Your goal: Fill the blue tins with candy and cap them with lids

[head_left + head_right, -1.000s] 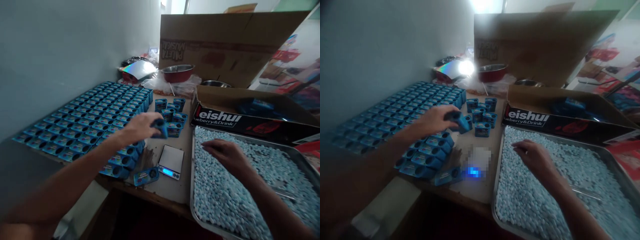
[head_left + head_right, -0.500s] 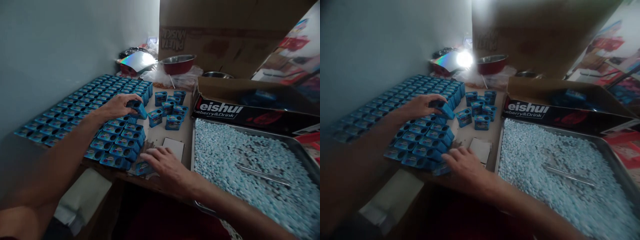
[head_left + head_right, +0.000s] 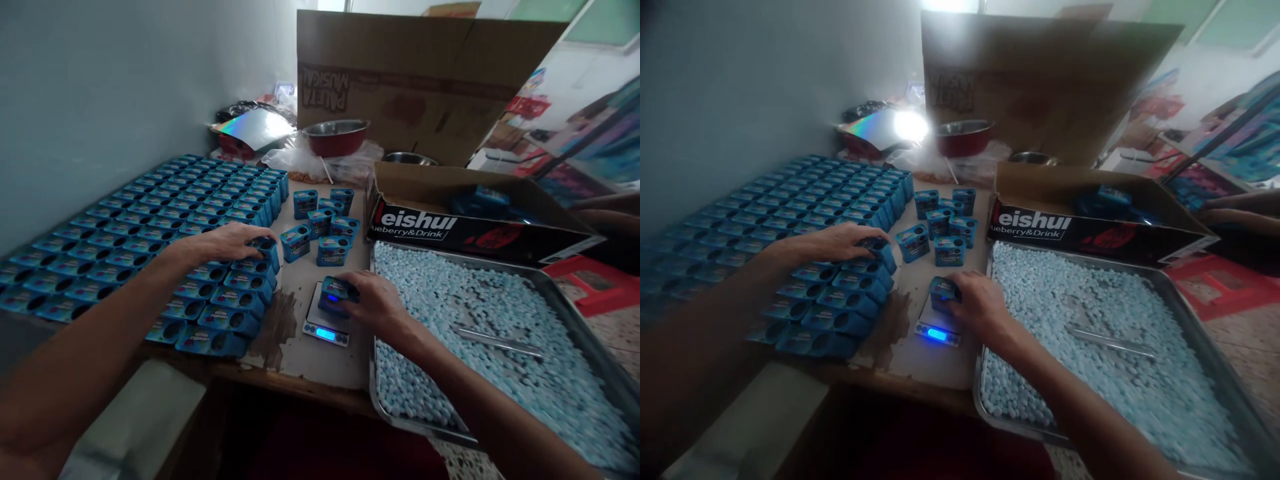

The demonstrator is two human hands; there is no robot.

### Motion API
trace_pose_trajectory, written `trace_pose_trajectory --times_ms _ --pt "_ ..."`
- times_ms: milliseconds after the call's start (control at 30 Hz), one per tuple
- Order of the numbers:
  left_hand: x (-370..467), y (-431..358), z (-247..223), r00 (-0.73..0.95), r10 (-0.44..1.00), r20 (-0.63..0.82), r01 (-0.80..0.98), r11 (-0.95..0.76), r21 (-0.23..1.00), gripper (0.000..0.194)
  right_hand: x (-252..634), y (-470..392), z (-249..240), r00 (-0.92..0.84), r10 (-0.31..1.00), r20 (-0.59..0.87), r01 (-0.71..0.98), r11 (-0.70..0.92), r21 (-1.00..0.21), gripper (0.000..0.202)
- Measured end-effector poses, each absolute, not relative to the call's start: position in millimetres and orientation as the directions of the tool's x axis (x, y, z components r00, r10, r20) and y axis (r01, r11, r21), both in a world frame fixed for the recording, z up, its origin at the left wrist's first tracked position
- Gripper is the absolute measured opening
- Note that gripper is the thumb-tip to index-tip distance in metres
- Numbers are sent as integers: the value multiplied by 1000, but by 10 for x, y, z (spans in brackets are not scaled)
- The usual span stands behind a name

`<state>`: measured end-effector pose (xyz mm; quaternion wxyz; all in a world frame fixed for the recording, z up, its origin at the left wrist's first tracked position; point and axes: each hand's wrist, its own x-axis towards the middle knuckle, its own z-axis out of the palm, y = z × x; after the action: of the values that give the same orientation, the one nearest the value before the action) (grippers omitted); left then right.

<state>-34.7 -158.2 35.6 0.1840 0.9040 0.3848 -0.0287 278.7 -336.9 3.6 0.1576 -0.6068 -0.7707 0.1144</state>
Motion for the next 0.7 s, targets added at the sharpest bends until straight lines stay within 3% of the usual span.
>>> trace_pose_trajectory --times_ms 133,200,267,333,433,567,633,700 --pt "-392 -1544 331 697 645 -315 717 -627 305 52 2769 -3362 -26 -278 950 145 866 313 -390 32" --pt "-407 -1563 358 695 637 -333 718 -637 281 49 2857 -3420 7 -274 948 163 854 318 -412 44" --pt "-425 -1621 426 705 647 -290 708 -663 241 44 3062 -3524 41 -224 959 176 831 282 -479 50" --pt "-438 -1718 533 717 672 -185 697 -692 187 43 3348 -3662 36 -130 981 145 845 186 -501 41" --pt "-384 -1920 733 729 683 -42 683 -723 104 56 3734 -3876 -82 -86 996 -2 950 81 -300 36" --pt "-89 -2267 968 799 598 64 590 -800 112 54 3903 -4034 -280 -178 962 -207 984 178 -22 47" --pt "78 -2439 1035 819 559 128 542 -828 147 46 3919 -4040 -296 -188 931 -312 980 201 9 37" --pt "185 -2576 1066 818 553 156 528 -831 176 39 3959 -4024 -245 -197 904 -380 980 197 -38 28"
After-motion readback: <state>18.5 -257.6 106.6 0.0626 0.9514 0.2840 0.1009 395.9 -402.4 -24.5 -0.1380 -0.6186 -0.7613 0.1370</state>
